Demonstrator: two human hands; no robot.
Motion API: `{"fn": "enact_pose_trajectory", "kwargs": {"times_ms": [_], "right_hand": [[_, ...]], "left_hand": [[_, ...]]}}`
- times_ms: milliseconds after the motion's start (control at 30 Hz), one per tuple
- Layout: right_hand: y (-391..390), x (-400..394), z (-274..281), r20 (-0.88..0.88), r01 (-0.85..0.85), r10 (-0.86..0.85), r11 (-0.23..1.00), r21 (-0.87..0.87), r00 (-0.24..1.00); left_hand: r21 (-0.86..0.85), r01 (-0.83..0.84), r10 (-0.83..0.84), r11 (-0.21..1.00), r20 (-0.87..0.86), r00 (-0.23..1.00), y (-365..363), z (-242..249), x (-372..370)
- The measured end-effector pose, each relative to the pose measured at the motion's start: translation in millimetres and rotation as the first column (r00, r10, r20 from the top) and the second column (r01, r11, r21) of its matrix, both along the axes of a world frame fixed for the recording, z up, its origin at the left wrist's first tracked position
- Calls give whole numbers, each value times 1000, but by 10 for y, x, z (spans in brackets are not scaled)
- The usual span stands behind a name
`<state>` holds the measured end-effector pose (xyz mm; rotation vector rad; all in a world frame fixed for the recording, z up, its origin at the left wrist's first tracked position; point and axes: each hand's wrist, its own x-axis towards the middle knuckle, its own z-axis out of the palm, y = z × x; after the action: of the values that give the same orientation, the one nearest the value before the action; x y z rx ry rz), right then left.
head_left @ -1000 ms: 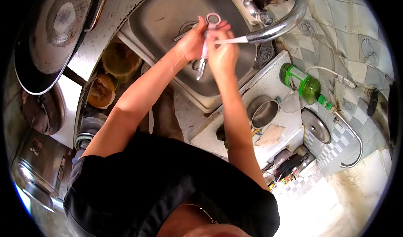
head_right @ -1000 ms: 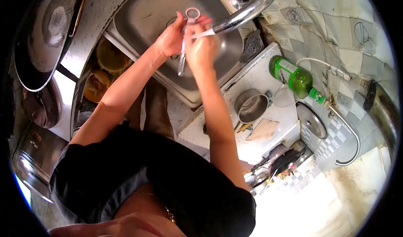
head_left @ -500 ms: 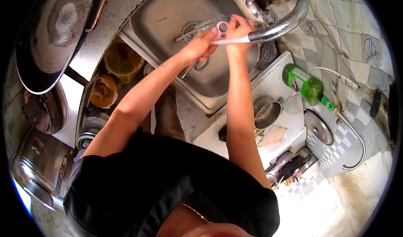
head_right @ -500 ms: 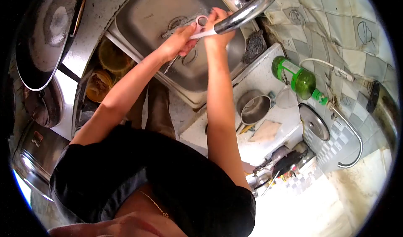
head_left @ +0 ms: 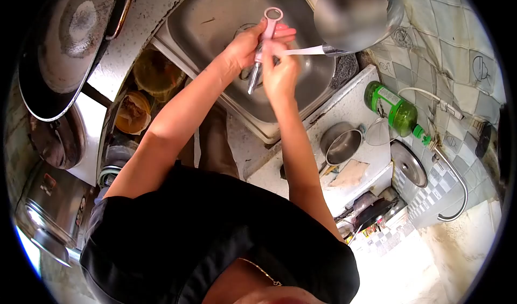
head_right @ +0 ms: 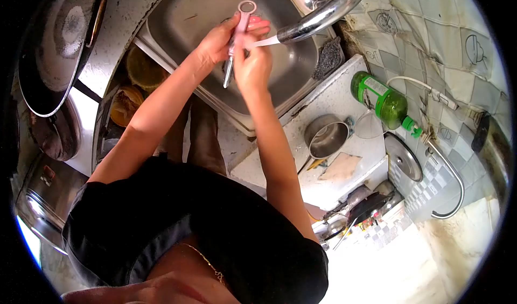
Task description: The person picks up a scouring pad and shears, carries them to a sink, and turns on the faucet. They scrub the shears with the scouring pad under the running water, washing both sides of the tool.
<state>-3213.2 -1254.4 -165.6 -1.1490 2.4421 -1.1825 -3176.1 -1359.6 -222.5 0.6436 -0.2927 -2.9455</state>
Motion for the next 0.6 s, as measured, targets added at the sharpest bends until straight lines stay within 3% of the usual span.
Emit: {"fn": "enact_pose_trajectory", "kwargs": {"times_ms": [33, 67, 133, 167, 233, 300, 333, 367, 433, 500, 600], "right_hand": [[-83, -143, -65, -30, 40, -44, 994, -103, 999], [-120, -217, -111, 53, 99, -93, 988, -117, 994], [62, -47, -117, 83, 62, -56, 996, -65, 995], [100, 44, -51, 103, 13, -11, 1000, -23, 995], [89, 122, 60, 166, 7, 0, 999, -39, 986], [42, 48, 91, 227, 2, 4, 1000, -23, 974], [26, -9, 35, 110, -43, 50, 997, -70, 993], [82, -17, 30, 101, -47, 54, 996, -74, 993], [243, 94, 77, 201, -187, 175, 982, 39, 964], [344, 181, 133, 246, -187, 164, 979, 77, 955], [425, 112, 272, 180, -267, 226, 929, 257, 957]], "left_hand": [[-5, -4, 4, 1000, -3, 1000, 14, 1, -46], [24, -39, 40, 999, -10, 999, 24, 3, -84], [121, -78, 83, 990, -36, 996, -17, 79, -60], [40, -55, 56, 998, -8, 998, -91, 22, -47], [42, -53, 56, 998, -78, 995, -69, -183, -23], [109, -95, 98, 990, -19, 995, -12, -29, -7], [159, -150, 148, 976, 21, 989, -25, 39, -50], [156, -152, 152, 976, 12, 988, -69, 21, -93], [24, -141, 142, 990, -70, 987, -207, -61, -125], [-32, -161, 157, 986, -113, 981, -240, -120, -128], [-88, -181, 188, 980, 72, 980, -357, -143, -169]]}}
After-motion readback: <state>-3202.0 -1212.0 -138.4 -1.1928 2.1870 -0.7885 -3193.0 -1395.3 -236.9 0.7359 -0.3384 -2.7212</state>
